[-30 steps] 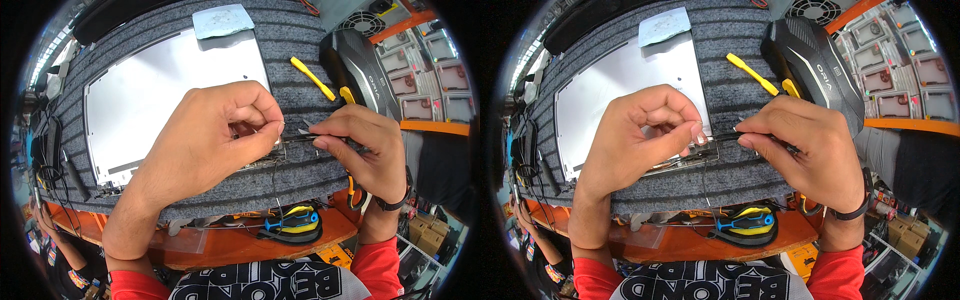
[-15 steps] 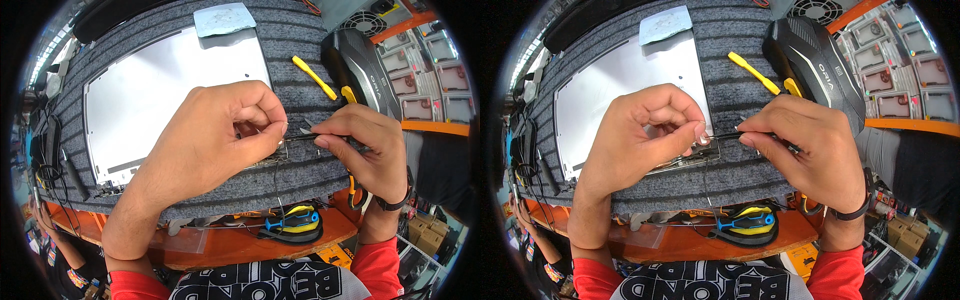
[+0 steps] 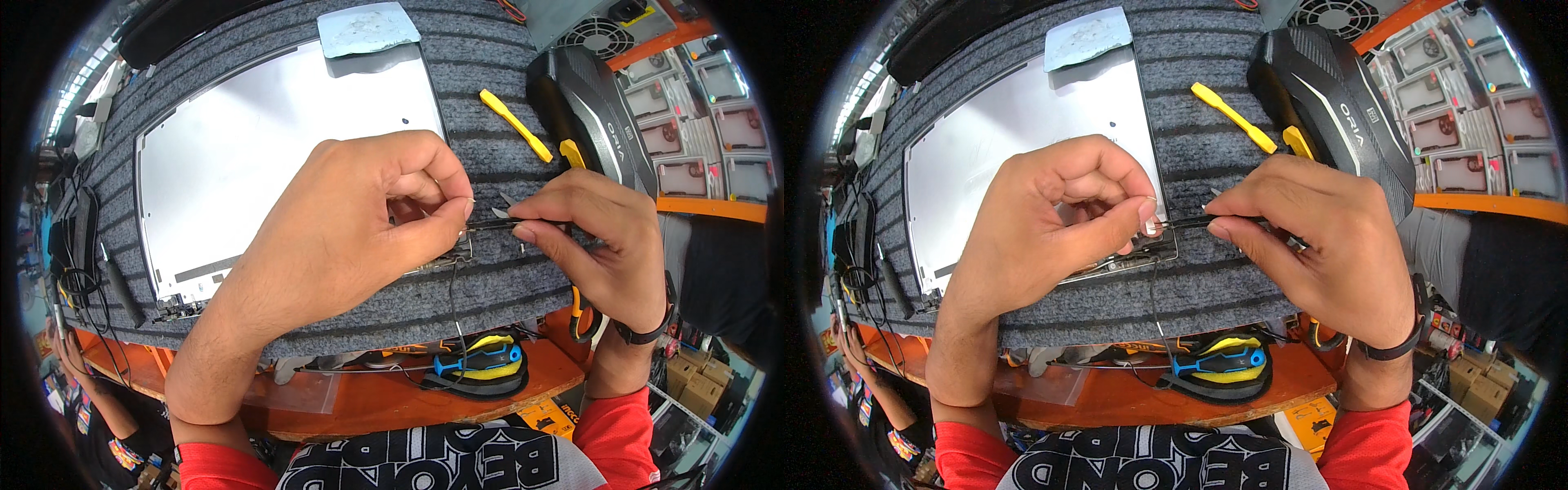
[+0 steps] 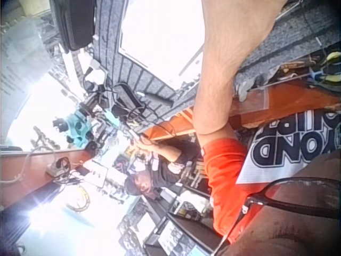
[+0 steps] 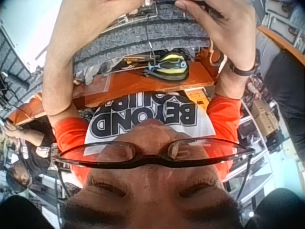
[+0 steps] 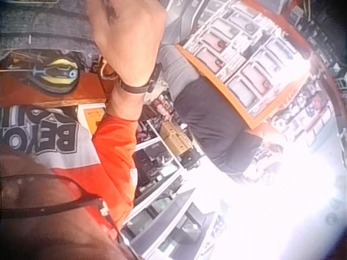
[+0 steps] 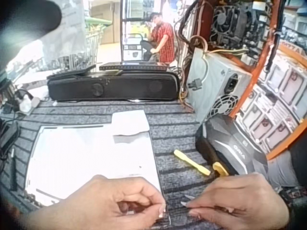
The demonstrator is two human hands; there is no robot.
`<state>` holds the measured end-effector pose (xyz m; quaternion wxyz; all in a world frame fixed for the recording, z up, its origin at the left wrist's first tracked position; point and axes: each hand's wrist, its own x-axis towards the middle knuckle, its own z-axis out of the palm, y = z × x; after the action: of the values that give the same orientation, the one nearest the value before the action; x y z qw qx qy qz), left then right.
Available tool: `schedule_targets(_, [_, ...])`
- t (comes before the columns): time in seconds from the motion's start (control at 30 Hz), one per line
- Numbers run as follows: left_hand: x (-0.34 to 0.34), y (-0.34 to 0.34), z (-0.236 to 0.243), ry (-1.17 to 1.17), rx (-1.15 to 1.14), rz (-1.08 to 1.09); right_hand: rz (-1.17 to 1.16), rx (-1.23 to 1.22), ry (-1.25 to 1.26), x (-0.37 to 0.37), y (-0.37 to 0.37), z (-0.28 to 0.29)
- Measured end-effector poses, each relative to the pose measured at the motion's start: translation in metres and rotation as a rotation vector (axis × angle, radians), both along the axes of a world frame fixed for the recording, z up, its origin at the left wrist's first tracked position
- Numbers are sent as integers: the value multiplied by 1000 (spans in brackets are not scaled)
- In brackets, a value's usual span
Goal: The person manipulates the frame and internal components of a laptop screen assembly on a workbench, using tweezers to handle small wires and adhesive strips.
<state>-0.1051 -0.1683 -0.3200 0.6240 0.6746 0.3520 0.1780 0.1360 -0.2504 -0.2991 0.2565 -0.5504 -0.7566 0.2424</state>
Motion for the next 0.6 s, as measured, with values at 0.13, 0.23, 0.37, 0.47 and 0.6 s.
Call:
schedule_targets(0.13, [0,0,-1,-7,-1,9,9,7,-3,0,0,0])
schedule_targets(0.23, [1,-1,-1,-7,-1,7,18,21,14,1,0,-2])
schedule_targets(0.37, [1,-2,-3,5,38,20,22,10,2,0,1,-2])
schedule_targets(0.47, [1,-3,-4,43,218,12,40,33,-52,0,2,-3])
schedule_targets(0.6, [-1,-1,-9,53,396,-2,38,37,-115,-2,1,-3])
